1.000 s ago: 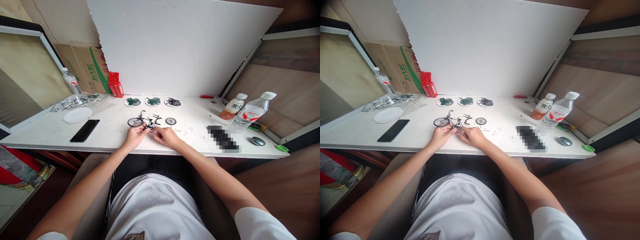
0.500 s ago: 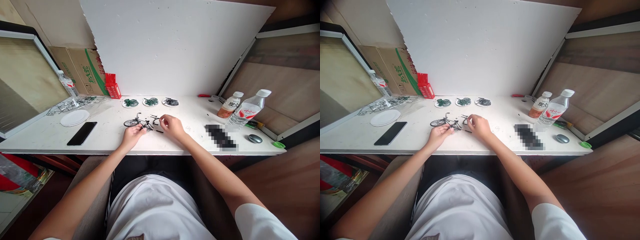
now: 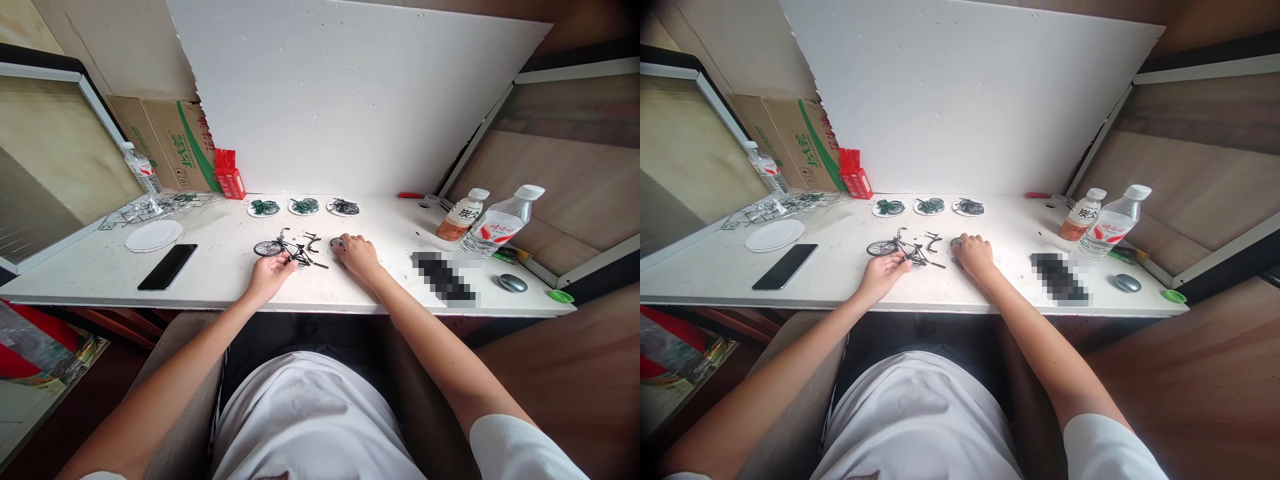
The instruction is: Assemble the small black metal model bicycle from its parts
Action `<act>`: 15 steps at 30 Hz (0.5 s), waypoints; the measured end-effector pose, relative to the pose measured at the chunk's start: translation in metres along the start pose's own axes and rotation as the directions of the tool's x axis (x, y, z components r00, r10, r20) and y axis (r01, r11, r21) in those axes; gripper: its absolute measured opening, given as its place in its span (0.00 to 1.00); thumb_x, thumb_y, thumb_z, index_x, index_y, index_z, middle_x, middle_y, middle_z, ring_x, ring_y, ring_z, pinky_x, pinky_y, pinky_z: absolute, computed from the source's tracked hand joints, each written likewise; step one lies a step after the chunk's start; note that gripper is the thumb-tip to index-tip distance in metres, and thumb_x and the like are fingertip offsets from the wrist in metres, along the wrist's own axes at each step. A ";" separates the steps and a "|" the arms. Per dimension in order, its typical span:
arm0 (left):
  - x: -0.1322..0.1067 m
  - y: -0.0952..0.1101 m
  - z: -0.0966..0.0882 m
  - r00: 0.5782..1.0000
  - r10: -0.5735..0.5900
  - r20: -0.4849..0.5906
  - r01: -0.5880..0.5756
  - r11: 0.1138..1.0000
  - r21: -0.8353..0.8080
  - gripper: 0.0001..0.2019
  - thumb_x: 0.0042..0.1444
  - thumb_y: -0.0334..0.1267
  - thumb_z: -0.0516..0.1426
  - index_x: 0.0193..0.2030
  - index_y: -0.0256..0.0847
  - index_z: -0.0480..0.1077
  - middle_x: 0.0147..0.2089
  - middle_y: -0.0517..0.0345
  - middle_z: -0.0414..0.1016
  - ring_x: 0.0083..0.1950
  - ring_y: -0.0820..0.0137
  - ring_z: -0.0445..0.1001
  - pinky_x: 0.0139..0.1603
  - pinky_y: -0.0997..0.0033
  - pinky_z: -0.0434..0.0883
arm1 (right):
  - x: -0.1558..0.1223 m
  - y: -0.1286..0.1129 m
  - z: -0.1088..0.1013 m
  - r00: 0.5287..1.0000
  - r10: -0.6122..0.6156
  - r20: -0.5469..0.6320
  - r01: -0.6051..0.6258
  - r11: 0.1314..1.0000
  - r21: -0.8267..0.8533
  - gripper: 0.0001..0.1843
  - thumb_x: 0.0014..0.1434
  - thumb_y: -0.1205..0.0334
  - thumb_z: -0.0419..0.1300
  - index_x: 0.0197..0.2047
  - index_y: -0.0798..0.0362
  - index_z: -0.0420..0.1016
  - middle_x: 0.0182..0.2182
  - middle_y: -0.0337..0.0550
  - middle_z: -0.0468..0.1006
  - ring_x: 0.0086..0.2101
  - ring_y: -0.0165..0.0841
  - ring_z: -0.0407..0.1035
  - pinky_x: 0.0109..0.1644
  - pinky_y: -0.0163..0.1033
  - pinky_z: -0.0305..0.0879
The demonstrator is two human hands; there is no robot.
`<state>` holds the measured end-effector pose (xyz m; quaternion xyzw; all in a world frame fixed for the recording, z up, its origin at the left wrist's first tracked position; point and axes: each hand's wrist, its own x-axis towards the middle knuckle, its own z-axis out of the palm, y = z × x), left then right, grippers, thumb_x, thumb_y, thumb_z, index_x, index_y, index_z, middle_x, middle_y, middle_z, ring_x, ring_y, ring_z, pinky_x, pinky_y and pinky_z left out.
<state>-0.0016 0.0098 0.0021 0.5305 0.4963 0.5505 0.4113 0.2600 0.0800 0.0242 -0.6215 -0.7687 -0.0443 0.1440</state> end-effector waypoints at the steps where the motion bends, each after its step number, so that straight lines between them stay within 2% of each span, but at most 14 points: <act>1: 0.000 0.000 0.000 1.000 0.002 -0.002 -0.002 1.000 0.006 0.23 0.49 0.49 0.74 0.45 0.35 0.79 0.38 0.49 0.84 0.41 0.59 0.84 0.47 0.62 0.78 | 0.000 0.000 -0.003 1.000 0.014 0.023 -0.013 0.999 -0.029 0.20 0.78 0.50 0.52 0.58 0.57 0.73 0.45 0.61 0.84 0.50 0.51 0.76 0.49 0.48 0.68; 4: -0.002 0.003 0.001 1.000 0.006 -0.009 -0.006 1.000 0.024 0.24 0.49 0.49 0.74 0.46 0.35 0.78 0.38 0.49 0.84 0.42 0.59 0.84 0.47 0.61 0.78 | 0.002 0.003 -0.008 0.994 0.068 0.088 -0.059 0.993 -0.099 0.19 0.80 0.56 0.45 0.60 0.58 0.70 0.40 0.58 0.84 0.43 0.47 0.79 0.45 0.44 0.65; 7: -0.005 0.008 0.001 1.000 -0.003 0.005 0.003 0.999 0.049 0.24 0.49 0.50 0.74 0.46 0.35 0.78 0.39 0.47 0.84 0.42 0.58 0.84 0.48 0.59 0.78 | 0.004 0.010 -0.009 0.990 0.085 0.110 -0.072 0.990 -0.118 0.15 0.77 0.63 0.50 0.60 0.58 0.71 0.40 0.57 0.84 0.40 0.45 0.79 0.42 0.42 0.63; 9: -0.006 0.010 0.001 1.000 -0.014 0.028 0.012 0.998 0.062 0.25 0.49 0.51 0.74 0.46 0.35 0.79 0.40 0.47 0.84 0.42 0.58 0.84 0.49 0.58 0.78 | 0.003 0.013 -0.009 0.994 0.085 0.075 -0.078 0.993 -0.091 0.14 0.77 0.63 0.51 0.58 0.57 0.73 0.39 0.56 0.84 0.38 0.45 0.78 0.41 0.42 0.62; 12: -0.004 0.011 -0.003 0.998 -0.020 0.052 0.017 0.998 0.054 0.27 0.48 0.52 0.74 0.47 0.35 0.79 0.41 0.47 0.84 0.43 0.58 0.83 0.50 0.57 0.78 | 0.001 0.011 -0.009 0.994 0.007 -0.110 -0.006 1.000 0.006 0.14 0.77 0.62 0.51 0.53 0.56 0.77 0.40 0.56 0.84 0.45 0.48 0.76 0.44 0.44 0.62; 13: -0.002 0.011 -0.005 0.999 -0.017 0.052 0.015 0.999 0.039 0.28 0.47 0.53 0.75 0.47 0.35 0.79 0.42 0.47 0.84 0.43 0.58 0.83 0.51 0.57 0.79 | 0.000 0.009 -0.009 0.978 -0.052 -0.203 0.061 0.997 0.037 0.14 0.77 0.62 0.51 0.52 0.55 0.78 0.41 0.57 0.84 0.50 0.49 0.74 0.46 0.46 0.62; 15: 0.002 0.010 -0.011 0.999 -0.007 0.038 0.007 1.000 0.003 0.30 0.44 0.54 0.76 0.47 0.35 0.78 0.43 0.47 0.84 0.45 0.57 0.84 0.52 0.56 0.79 | -0.004 0.002 -0.011 0.912 -0.166 -0.376 0.211 0.974 0.082 0.14 0.77 0.62 0.52 0.51 0.55 0.80 0.43 0.56 0.84 0.56 0.51 0.70 0.51 0.49 0.62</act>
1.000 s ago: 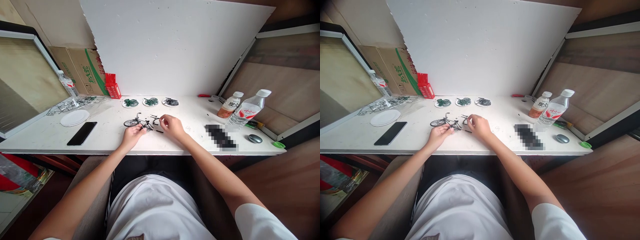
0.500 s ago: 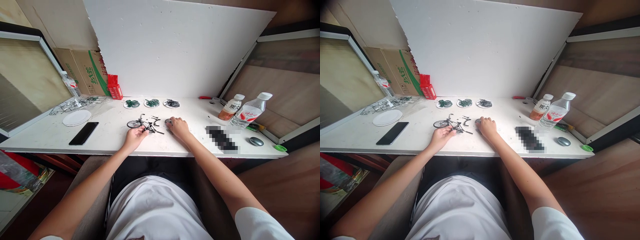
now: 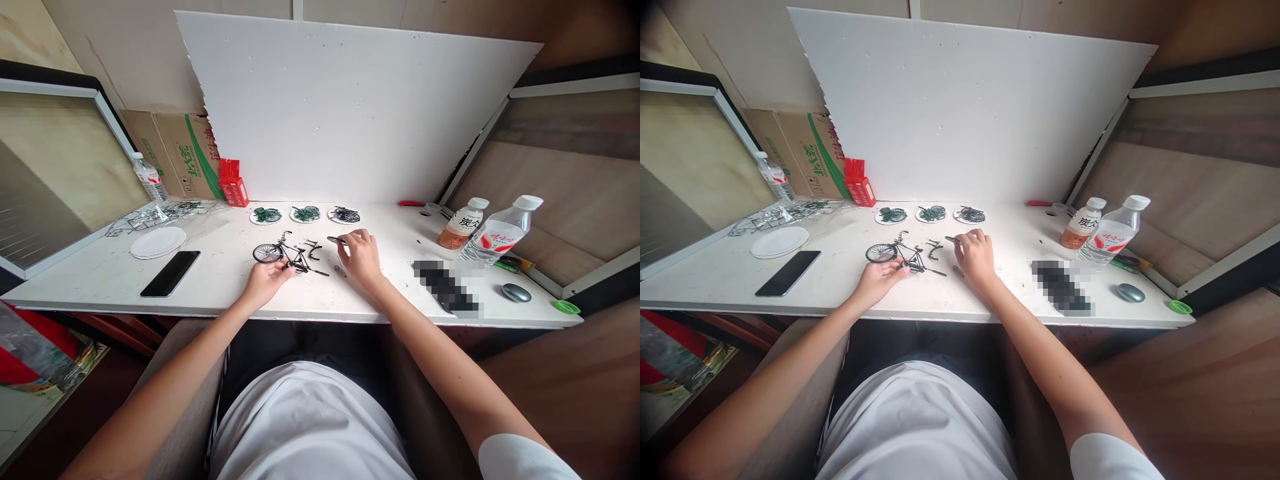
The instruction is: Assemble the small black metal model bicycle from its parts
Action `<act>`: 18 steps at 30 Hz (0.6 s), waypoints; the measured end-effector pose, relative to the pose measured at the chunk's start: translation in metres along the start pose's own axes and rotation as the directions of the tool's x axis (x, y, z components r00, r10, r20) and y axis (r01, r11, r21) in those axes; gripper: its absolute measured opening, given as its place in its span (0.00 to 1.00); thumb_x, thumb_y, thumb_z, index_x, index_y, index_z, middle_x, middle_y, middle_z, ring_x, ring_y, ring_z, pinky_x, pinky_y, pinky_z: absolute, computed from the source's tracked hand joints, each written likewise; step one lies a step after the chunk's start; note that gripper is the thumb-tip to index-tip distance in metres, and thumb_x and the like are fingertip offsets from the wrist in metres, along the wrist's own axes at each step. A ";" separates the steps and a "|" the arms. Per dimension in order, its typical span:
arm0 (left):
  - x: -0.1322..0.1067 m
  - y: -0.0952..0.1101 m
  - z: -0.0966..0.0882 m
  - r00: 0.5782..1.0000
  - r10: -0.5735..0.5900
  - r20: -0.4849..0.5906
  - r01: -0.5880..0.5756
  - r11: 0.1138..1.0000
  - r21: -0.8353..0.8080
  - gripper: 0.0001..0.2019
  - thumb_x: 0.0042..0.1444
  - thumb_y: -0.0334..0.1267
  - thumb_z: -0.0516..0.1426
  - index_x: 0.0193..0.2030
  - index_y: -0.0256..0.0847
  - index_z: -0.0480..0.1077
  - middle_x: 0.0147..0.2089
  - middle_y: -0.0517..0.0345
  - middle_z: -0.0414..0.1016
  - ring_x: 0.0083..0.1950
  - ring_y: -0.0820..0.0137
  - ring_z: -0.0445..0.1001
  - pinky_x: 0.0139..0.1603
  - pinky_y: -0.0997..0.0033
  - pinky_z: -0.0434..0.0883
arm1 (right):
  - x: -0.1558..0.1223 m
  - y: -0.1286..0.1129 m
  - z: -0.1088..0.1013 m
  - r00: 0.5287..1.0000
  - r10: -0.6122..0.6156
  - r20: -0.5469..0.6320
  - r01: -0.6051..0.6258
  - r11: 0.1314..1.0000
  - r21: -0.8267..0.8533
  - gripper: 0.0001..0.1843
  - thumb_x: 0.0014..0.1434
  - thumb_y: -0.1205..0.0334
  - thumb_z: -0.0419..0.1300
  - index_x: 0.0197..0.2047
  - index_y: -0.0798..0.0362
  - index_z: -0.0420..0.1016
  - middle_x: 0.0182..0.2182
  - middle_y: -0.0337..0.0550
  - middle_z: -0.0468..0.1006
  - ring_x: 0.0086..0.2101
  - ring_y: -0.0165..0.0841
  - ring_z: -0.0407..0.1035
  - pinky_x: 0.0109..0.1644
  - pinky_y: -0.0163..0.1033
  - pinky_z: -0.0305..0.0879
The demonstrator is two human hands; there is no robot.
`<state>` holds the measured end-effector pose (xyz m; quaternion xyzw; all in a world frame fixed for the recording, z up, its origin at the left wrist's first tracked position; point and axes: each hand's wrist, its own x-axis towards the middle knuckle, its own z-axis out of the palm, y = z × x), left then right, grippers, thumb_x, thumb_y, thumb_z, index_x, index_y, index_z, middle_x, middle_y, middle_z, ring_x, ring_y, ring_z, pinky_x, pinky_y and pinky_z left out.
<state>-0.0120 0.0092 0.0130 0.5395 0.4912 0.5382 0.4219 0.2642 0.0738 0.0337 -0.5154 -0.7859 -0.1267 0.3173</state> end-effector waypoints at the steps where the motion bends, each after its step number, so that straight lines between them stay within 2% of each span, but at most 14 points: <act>1: 0.003 0.000 -0.004 1.000 0.000 -0.010 -0.001 1.000 -0.012 0.31 0.43 0.54 0.76 0.47 0.35 0.78 0.44 0.47 0.85 0.45 0.57 0.84 0.53 0.55 0.79 | -0.001 -0.005 -0.001 0.997 -0.057 -0.060 0.060 0.997 0.046 0.14 0.76 0.62 0.53 0.51 0.54 0.80 0.43 0.55 0.84 0.56 0.51 0.69 0.52 0.50 0.61; 3: 0.007 0.001 -0.011 0.999 -0.014 -0.035 0.014 1.000 -0.011 0.32 0.42 0.55 0.77 0.48 0.34 0.78 0.44 0.46 0.85 0.45 0.56 0.84 0.53 0.55 0.79 | -0.003 -0.016 -0.005 0.981 -0.153 -0.121 0.170 0.974 0.149 0.12 0.75 0.63 0.55 0.50 0.53 0.81 0.42 0.53 0.84 0.53 0.49 0.69 0.52 0.50 0.62; 7: 0.013 0.008 -0.024 0.996 -0.061 -0.058 0.062 0.998 0.013 0.35 0.44 0.55 0.76 0.52 0.32 0.76 0.44 0.44 0.84 0.45 0.55 0.85 0.49 0.57 0.79 | -0.009 -0.042 -0.013 0.941 -0.295 -0.166 0.336 0.869 0.362 0.08 0.73 0.62 0.60 0.48 0.50 0.81 0.43 0.49 0.83 0.48 0.45 0.70 0.53 0.50 0.66; 11: 0.016 0.012 -0.033 0.995 -0.051 -0.091 0.054 0.998 0.038 0.34 0.46 0.53 0.75 0.53 0.32 0.76 0.44 0.44 0.84 0.45 0.56 0.85 0.47 0.61 0.78 | -0.016 -0.058 -0.012 0.884 -0.454 -0.110 0.457 0.794 0.401 0.06 0.72 0.63 0.62 0.49 0.48 0.82 0.44 0.49 0.83 0.50 0.45 0.70 0.53 0.50 0.68; 13: 0.018 0.011 -0.036 0.992 -0.050 -0.114 0.054 0.998 0.036 0.33 0.46 0.52 0.75 0.53 0.32 0.76 0.43 0.45 0.84 0.45 0.57 0.85 0.46 0.61 0.78 | -0.020 -0.059 -0.007 0.862 -0.502 -0.074 0.490 0.787 0.375 0.07 0.73 0.63 0.63 0.49 0.48 0.83 0.46 0.50 0.83 0.53 0.46 0.70 0.55 0.51 0.68; 18: 0.026 0.003 -0.045 0.988 -0.043 -0.146 0.050 0.998 0.050 0.29 0.45 0.48 0.75 0.50 0.33 0.76 0.41 0.47 0.83 0.44 0.57 0.85 0.49 0.60 0.79 | -0.022 -0.051 0.008 0.867 -0.499 -0.003 0.464 0.803 0.374 0.09 0.73 0.58 0.63 0.50 0.48 0.85 0.50 0.51 0.82 0.56 0.48 0.68 0.57 0.54 0.68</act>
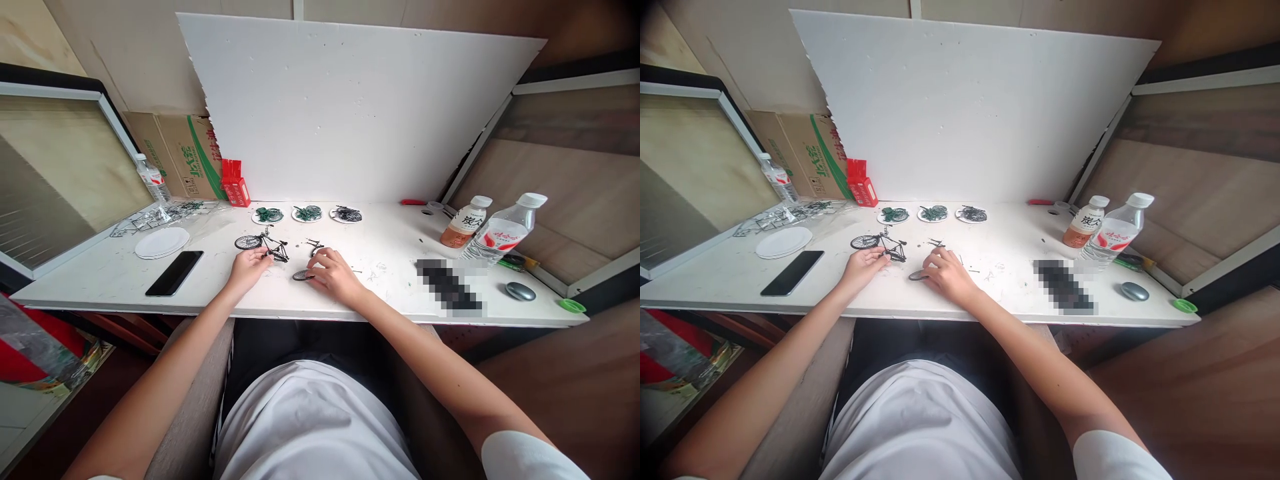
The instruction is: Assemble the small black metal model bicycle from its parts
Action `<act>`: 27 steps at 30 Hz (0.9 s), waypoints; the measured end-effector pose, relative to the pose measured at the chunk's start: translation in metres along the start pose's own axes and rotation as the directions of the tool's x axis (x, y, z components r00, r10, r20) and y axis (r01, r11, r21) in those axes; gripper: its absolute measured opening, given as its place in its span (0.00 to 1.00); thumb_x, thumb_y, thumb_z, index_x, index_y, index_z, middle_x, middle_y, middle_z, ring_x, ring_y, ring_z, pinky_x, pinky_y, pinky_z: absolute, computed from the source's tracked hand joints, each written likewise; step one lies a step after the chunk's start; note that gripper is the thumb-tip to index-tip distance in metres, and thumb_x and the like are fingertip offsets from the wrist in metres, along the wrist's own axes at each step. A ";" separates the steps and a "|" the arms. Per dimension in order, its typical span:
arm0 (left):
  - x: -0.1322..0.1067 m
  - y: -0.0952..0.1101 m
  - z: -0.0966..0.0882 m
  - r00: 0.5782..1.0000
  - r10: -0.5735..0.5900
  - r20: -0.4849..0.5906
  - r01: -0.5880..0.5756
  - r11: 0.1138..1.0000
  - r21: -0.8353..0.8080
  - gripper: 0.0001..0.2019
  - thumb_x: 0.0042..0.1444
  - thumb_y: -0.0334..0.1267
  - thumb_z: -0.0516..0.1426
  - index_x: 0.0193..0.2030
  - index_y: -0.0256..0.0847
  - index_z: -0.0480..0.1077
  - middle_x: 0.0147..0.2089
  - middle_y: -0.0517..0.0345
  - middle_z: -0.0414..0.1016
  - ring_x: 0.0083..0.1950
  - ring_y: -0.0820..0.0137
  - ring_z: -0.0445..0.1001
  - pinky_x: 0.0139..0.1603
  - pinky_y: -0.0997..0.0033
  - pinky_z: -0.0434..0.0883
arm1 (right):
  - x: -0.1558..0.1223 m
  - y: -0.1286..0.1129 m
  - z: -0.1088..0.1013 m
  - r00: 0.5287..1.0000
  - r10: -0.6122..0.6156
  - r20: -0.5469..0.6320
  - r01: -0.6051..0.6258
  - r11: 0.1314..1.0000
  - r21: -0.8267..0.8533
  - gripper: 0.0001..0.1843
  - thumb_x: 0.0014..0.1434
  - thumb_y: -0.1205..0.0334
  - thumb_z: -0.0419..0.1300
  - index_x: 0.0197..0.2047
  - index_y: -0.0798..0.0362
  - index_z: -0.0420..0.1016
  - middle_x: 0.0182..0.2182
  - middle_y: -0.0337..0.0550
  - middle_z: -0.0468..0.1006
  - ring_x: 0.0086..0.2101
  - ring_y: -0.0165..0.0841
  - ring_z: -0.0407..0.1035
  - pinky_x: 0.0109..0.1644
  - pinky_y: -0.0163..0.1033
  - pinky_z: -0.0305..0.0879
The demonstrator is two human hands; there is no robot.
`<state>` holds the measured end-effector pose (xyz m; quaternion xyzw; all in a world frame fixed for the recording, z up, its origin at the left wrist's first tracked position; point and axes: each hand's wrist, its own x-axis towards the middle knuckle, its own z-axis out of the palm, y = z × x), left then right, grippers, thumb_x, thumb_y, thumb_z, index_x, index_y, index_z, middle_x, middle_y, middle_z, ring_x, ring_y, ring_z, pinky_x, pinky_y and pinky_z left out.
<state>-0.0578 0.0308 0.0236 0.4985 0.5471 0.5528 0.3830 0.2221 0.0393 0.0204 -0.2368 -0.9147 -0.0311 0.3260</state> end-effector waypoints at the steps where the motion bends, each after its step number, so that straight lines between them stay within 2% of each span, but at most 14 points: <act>1: 0.002 -0.002 -0.001 1.000 0.001 -0.003 -0.001 1.000 0.002 0.29 0.45 0.48 0.75 0.50 0.34 0.76 0.40 0.48 0.83 0.43 0.57 0.84 0.49 0.59 0.79 | 0.000 0.002 0.001 1.000 0.006 0.017 -0.006 1.000 0.025 0.10 0.72 0.55 0.64 0.49 0.48 0.86 0.48 0.51 0.82 0.55 0.48 0.68 0.56 0.53 0.68; 4: 0.005 -0.005 -0.004 1.000 -0.006 -0.009 0.006 1.000 0.005 0.28 0.44 0.47 0.75 0.48 0.34 0.77 0.40 0.48 0.82 0.42 0.58 0.84 0.50 0.58 0.78 | 0.000 0.004 0.002 0.997 0.029 0.075 -0.037 0.992 0.119 0.16 0.68 0.46 0.68 0.47 0.49 0.86 0.43 0.51 0.83 0.50 0.46 0.69 0.55 0.51 0.69; 6: 0.006 -0.007 -0.006 1.000 -0.013 0.000 0.013 1.000 -0.008 0.29 0.43 0.47 0.75 0.49 0.34 0.77 0.41 0.47 0.83 0.43 0.57 0.84 0.50 0.58 0.78 | 0.001 0.002 0.001 0.993 0.072 0.093 -0.086 0.984 0.157 0.19 0.68 0.43 0.67 0.46 0.50 0.86 0.42 0.51 0.83 0.49 0.46 0.69 0.55 0.51 0.69; 9: 0.006 -0.007 -0.006 0.999 -0.018 0.047 0.022 0.997 -0.073 0.31 0.45 0.48 0.75 0.52 0.34 0.77 0.48 0.44 0.83 0.46 0.57 0.84 0.47 0.62 0.76 | 0.002 0.000 0.000 0.980 0.194 0.039 -0.198 0.971 0.131 0.17 0.74 0.47 0.61 0.46 0.49 0.86 0.43 0.51 0.83 0.51 0.46 0.69 0.59 0.52 0.67; 13: 0.002 -0.006 -0.002 0.987 -0.048 0.155 0.083 0.971 -0.226 0.30 0.48 0.47 0.75 0.55 0.35 0.76 0.52 0.45 0.81 0.43 0.65 0.82 0.43 0.68 0.73 | 0.004 -0.002 -0.001 0.950 0.308 -0.049 -0.301 0.947 0.114 0.16 0.76 0.52 0.57 0.52 0.51 0.83 0.47 0.52 0.82 0.51 0.46 0.69 0.60 0.53 0.67; 16: -0.004 -0.005 0.004 0.964 -0.047 0.263 0.111 0.966 -0.232 0.29 0.50 0.46 0.75 0.56 0.36 0.77 0.53 0.46 0.80 0.41 0.69 0.81 0.43 0.69 0.72 | 0.005 -0.003 -0.002 0.955 0.295 -0.026 -0.286 0.941 0.179 0.19 0.78 0.51 0.54 0.51 0.51 0.83 0.47 0.51 0.83 0.50 0.44 0.69 0.60 0.52 0.67; 20: -0.013 0.002 0.010 0.931 -0.027 0.363 0.099 0.979 -0.181 0.28 0.50 0.46 0.75 0.54 0.36 0.77 0.58 0.42 0.79 0.42 0.67 0.82 0.46 0.66 0.75 | 0.007 -0.008 -0.003 0.969 0.245 0.027 -0.240 0.917 0.318 0.20 0.79 0.49 0.52 0.50 0.50 0.83 0.45 0.48 0.83 0.50 0.42 0.71 0.61 0.50 0.67; 24: -0.019 0.007 0.013 0.895 -0.008 0.447 0.099 0.978 -0.181 0.26 0.51 0.46 0.75 0.53 0.36 0.78 0.61 0.40 0.78 0.40 0.68 0.81 0.47 0.64 0.76 | 0.009 -0.010 -0.003 0.943 0.333 0.009 -0.298 0.831 0.470 0.22 0.76 0.43 0.55 0.45 0.50 0.83 0.40 0.47 0.82 0.46 0.39 0.72 0.56 0.47 0.69; 27: -0.021 0.006 0.016 0.889 0.009 0.459 0.100 0.972 -0.213 0.25 0.53 0.46 0.75 0.53 0.36 0.78 0.61 0.41 0.78 0.40 0.69 0.81 0.49 0.62 0.77 | 0.010 -0.009 -0.002 0.902 0.428 0.062 -0.370 0.690 0.623 0.24 0.71 0.38 0.61 0.42 0.52 0.82 0.39 0.45 0.83 0.41 0.37 0.73 0.47 0.42 0.69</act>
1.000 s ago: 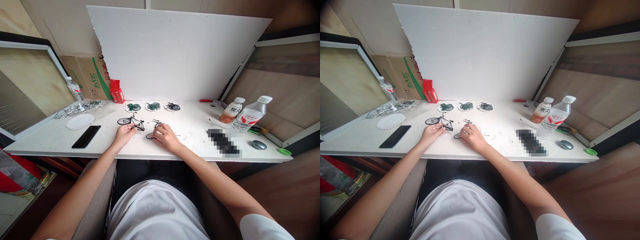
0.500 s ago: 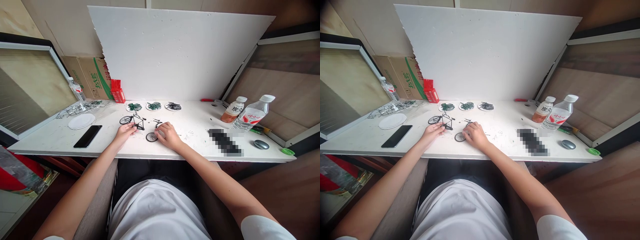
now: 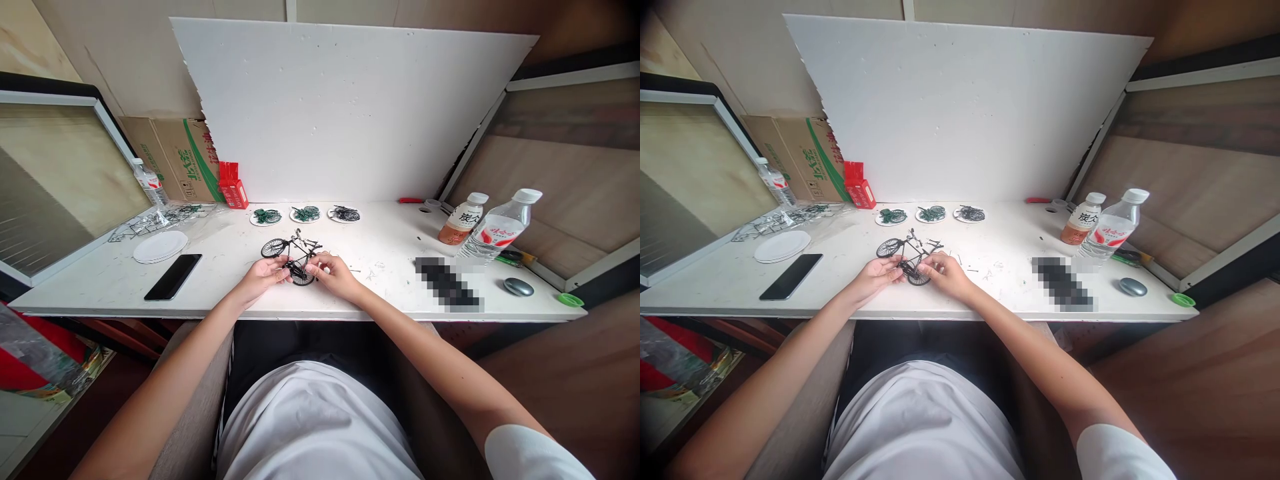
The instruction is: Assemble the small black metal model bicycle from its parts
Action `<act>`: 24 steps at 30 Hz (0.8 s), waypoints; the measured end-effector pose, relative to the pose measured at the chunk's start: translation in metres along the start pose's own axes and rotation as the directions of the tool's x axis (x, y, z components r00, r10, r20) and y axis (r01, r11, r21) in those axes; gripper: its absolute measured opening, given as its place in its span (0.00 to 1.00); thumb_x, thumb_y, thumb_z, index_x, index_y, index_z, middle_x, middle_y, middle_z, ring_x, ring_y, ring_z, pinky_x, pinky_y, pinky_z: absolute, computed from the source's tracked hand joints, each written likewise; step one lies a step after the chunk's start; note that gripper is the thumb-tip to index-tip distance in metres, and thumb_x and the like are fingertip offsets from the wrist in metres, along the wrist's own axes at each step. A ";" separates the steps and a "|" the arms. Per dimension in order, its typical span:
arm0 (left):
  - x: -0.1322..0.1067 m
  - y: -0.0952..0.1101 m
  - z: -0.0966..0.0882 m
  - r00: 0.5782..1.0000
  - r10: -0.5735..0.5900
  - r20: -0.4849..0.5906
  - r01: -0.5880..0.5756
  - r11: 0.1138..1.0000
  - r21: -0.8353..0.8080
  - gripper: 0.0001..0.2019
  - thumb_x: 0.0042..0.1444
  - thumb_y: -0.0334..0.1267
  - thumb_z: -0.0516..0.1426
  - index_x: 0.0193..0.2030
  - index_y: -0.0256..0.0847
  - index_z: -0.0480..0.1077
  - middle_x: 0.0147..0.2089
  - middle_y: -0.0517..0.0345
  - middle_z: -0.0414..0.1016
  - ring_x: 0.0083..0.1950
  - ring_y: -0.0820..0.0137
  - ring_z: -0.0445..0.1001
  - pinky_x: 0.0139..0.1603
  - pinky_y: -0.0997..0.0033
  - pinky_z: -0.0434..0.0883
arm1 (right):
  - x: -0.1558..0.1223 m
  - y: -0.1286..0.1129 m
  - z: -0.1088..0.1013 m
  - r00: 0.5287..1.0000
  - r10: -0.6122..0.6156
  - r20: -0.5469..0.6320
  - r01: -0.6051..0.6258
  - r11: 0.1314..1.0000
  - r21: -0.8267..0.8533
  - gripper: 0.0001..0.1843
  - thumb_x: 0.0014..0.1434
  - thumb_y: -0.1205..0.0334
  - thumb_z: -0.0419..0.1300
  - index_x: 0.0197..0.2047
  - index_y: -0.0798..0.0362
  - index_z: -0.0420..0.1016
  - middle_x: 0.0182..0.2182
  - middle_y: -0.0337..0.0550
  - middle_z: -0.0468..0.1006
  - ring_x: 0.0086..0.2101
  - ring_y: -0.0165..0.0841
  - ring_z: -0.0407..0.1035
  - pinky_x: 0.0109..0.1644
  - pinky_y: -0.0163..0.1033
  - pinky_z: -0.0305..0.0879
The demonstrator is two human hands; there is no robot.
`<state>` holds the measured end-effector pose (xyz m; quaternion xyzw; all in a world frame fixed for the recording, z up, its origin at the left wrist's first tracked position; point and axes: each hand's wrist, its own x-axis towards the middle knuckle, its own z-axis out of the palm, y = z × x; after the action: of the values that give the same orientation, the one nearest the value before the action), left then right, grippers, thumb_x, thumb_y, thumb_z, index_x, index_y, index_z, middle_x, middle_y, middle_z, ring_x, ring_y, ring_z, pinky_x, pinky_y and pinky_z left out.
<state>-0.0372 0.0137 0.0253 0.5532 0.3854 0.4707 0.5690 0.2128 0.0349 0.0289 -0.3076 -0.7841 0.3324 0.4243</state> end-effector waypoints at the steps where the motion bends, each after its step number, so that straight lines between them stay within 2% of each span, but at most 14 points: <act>1: 0.000 -0.001 0.001 1.000 0.006 0.002 -0.006 1.000 -0.002 0.25 0.53 0.46 0.74 0.54 0.37 0.78 0.62 0.41 0.78 0.40 0.68 0.81 0.50 0.61 0.77 | 0.000 0.001 0.000 1.000 0.030 0.006 -0.030 0.997 0.064 0.24 0.70 0.38 0.63 0.42 0.52 0.82 0.40 0.45 0.83 0.40 0.36 0.74 0.46 0.41 0.69; 4: 0.000 -0.002 0.003 1.000 0.028 0.007 -0.028 0.999 0.016 0.26 0.55 0.46 0.74 0.57 0.37 0.78 0.65 0.40 0.77 0.42 0.67 0.82 0.53 0.60 0.77 | 0.002 0.003 0.000 0.997 0.069 0.020 -0.072 0.976 0.207 0.22 0.67 0.39 0.66 0.42 0.52 0.82 0.40 0.44 0.83 0.40 0.35 0.74 0.46 0.40 0.69; 7: -0.001 0.001 0.004 1.000 0.013 0.005 -0.013 0.998 0.054 0.30 0.54 0.48 0.74 0.61 0.38 0.77 0.67 0.38 0.76 0.44 0.65 0.83 0.53 0.60 0.77 | 0.002 0.005 0.000 0.997 0.075 0.011 -0.076 0.964 0.255 0.22 0.66 0.39 0.67 0.42 0.52 0.82 0.40 0.44 0.83 0.40 0.35 0.75 0.46 0.40 0.70; 10: -0.003 0.005 0.004 0.998 -0.059 -0.022 0.061 0.992 0.113 0.32 0.53 0.51 0.74 0.62 0.39 0.77 0.66 0.37 0.78 0.45 0.62 0.85 0.50 0.60 0.77 | 0.003 0.006 0.000 0.997 0.074 -0.035 -0.065 0.975 0.211 0.22 0.67 0.39 0.66 0.43 0.52 0.83 0.42 0.45 0.84 0.41 0.36 0.76 0.46 0.40 0.70; 12: -0.003 0.008 0.003 0.994 -0.076 -0.084 0.089 0.982 0.168 0.32 0.52 0.53 0.74 0.59 0.38 0.79 0.63 0.37 0.80 0.44 0.62 0.85 0.47 0.61 0.77 | 0.003 0.007 -0.001 0.995 0.061 -0.074 -0.051 0.990 0.134 0.21 0.68 0.40 0.65 0.42 0.52 0.83 0.42 0.45 0.84 0.41 0.35 0.76 0.45 0.39 0.69; 15: -0.005 0.011 0.006 0.976 0.014 -0.217 0.047 0.962 0.270 0.28 0.53 0.56 0.72 0.53 0.38 0.80 0.52 0.42 0.84 0.37 0.66 0.81 0.42 0.65 0.74 | 0.002 0.008 -0.001 0.993 0.010 -0.114 -0.008 1.000 0.020 0.20 0.70 0.42 0.64 0.41 0.51 0.82 0.41 0.45 0.84 0.41 0.36 0.75 0.43 0.39 0.69; 17: -0.007 0.012 0.011 0.965 0.102 -0.243 -0.017 0.944 0.330 0.26 0.56 0.57 0.70 0.52 0.38 0.81 0.45 0.48 0.84 0.33 0.69 0.76 0.38 0.67 0.71 | 0.001 0.008 0.000 0.992 -0.040 -0.116 0.035 0.998 -0.043 0.19 0.71 0.44 0.63 0.42 0.51 0.83 0.40 0.46 0.84 0.42 0.37 0.74 0.43 0.40 0.70; 21: -0.012 0.011 0.023 0.960 0.231 -0.157 -0.153 0.906 0.395 0.26 0.58 0.55 0.70 0.57 0.41 0.81 0.45 0.52 0.80 0.28 0.74 0.68 0.32 0.69 0.66 | -0.002 0.004 0.003 0.987 -0.149 -0.065 0.137 0.978 -0.160 0.15 0.73 0.48 0.62 0.43 0.50 0.84 0.39 0.47 0.83 0.43 0.38 0.73 0.50 0.45 0.71; 24: -0.012 0.007 0.029 0.940 0.320 -0.116 -0.230 0.849 0.476 0.21 0.58 0.53 0.70 0.52 0.41 0.83 0.41 0.54 0.75 0.30 0.74 0.66 0.33 0.69 0.65 | -0.004 0.002 0.006 0.975 -0.222 -0.023 0.213 0.955 -0.209 0.13 0.74 0.51 0.62 0.45 0.49 0.84 0.40 0.46 0.84 0.45 0.39 0.72 0.53 0.47 0.71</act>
<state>-0.0130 -0.0063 0.0343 0.6729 0.4542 0.4947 0.3101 0.2101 0.0312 0.0233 -0.2691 -0.8332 0.1941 0.4423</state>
